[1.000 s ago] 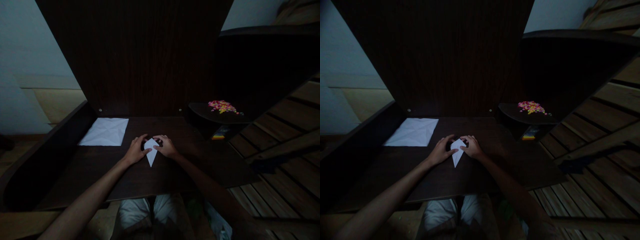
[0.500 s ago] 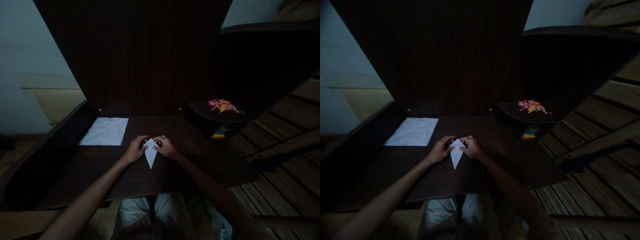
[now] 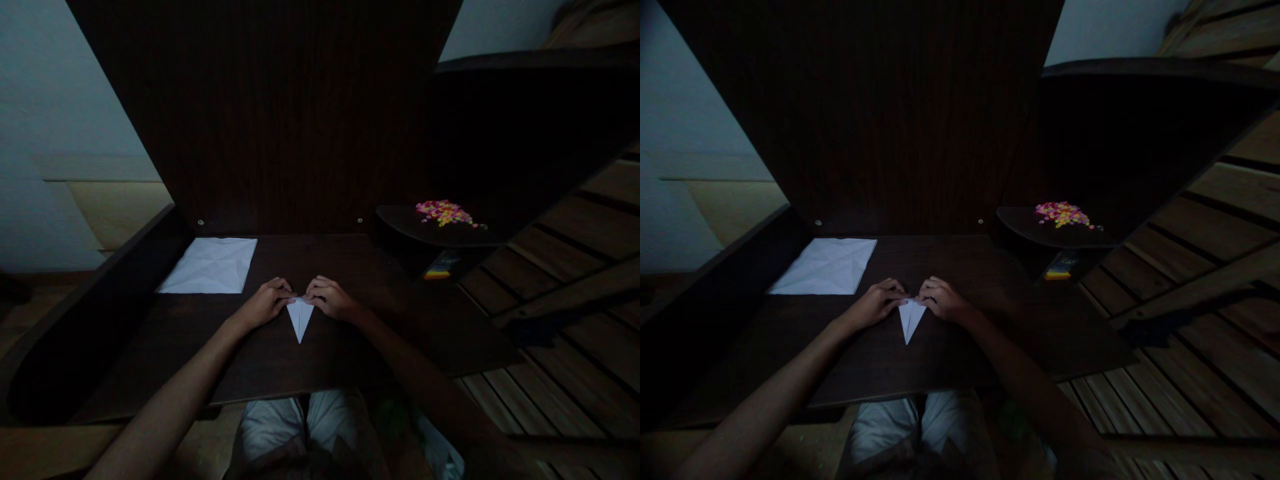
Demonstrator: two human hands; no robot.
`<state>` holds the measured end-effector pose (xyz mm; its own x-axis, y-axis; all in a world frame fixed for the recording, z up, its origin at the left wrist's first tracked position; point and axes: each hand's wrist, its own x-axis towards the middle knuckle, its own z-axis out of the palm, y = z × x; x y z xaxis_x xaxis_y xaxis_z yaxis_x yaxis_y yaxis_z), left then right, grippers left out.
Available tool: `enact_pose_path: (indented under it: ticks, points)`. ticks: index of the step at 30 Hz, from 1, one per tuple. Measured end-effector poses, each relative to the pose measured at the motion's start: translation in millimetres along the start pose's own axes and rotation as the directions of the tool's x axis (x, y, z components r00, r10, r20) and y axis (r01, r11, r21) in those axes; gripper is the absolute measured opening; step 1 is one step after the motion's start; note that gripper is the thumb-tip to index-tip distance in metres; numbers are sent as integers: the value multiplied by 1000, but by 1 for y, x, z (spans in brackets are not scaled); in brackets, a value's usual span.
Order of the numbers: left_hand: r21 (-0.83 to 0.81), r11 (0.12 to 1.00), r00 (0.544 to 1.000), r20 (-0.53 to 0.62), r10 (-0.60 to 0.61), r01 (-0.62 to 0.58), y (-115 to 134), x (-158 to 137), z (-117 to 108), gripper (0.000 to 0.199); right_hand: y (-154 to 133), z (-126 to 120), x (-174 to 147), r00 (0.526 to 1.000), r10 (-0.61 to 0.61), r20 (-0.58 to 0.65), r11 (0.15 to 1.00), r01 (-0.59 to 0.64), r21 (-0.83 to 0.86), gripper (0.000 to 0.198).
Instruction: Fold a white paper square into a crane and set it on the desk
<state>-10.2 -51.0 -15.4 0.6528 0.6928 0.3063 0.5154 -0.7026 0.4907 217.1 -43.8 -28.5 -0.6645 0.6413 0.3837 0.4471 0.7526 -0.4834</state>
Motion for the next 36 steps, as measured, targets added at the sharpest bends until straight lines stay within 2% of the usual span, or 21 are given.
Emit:
enact_pose_path:
  ticks: [2, 5, 8, 13, 17, 20, 23, 25, 27, 31, 36]
  points:
    - [3, 1000, 1000, 3, 11, -11, -3, -1, -1, 24, 1, -3, -2, 999, -29, 38, 1000, 29, -3, 8]
    - [9, 1000, 1000, 11, 17, -18, -4, -2, -1, 23, -1, -9, -3, 996, -57, 74, 998, 59, -32, 19]
    - [42, 999, 1000, 16, 17, -18, -3, -2, 0, 24, -4, -10, -4, 992, -72, 99, 995, 78, -61, 19]
    - [83, 997, 999, -50, -2, 6, 1, -2, 0, 25, -6, -9, -3, 999, -7, 36, 999, 8, -33, 13]
    - [-75, 993, 990, -100, -103, 96, 8, -1, -2, 23, -7, -9, -1, 994, 95, -50, 989, -88, 115, 16]
    - [-261, 948, 961, -154, -228, 183, 11, 0, 0, 24, -7, -6, 1, 958, 261, -117, 905, -201, 375, 21]
    - [-527, 826, 942, -130, -310, 199, 12, 2, 4, 31, -3, 0, 2, 911, 401, -95, 726, -252, 640, 37]
    - [-638, 746, 940, -101, -327, 191, 12, 3, 6, 40, -1, 5, 2, 892, 449, -59, 623, -265, 736, 45]
    - [-655, 732, 933, -114, -340, 186, 12, 5, 9, 46, -1, 9, 3, 886, 462, -28, 568, -271, 777, 47]
    - [-640, 741, 916, -141, -375, 204, 14, 6, 12, 42, -6, 11, 7, 881, 472, -43, 558, -261, 788, 36]
    - [-663, 705, 909, -89, -408, 251, 16, 5, 13, 39, -13, 11, 11, 857, 506, -95, 598, -270, 755, 29]
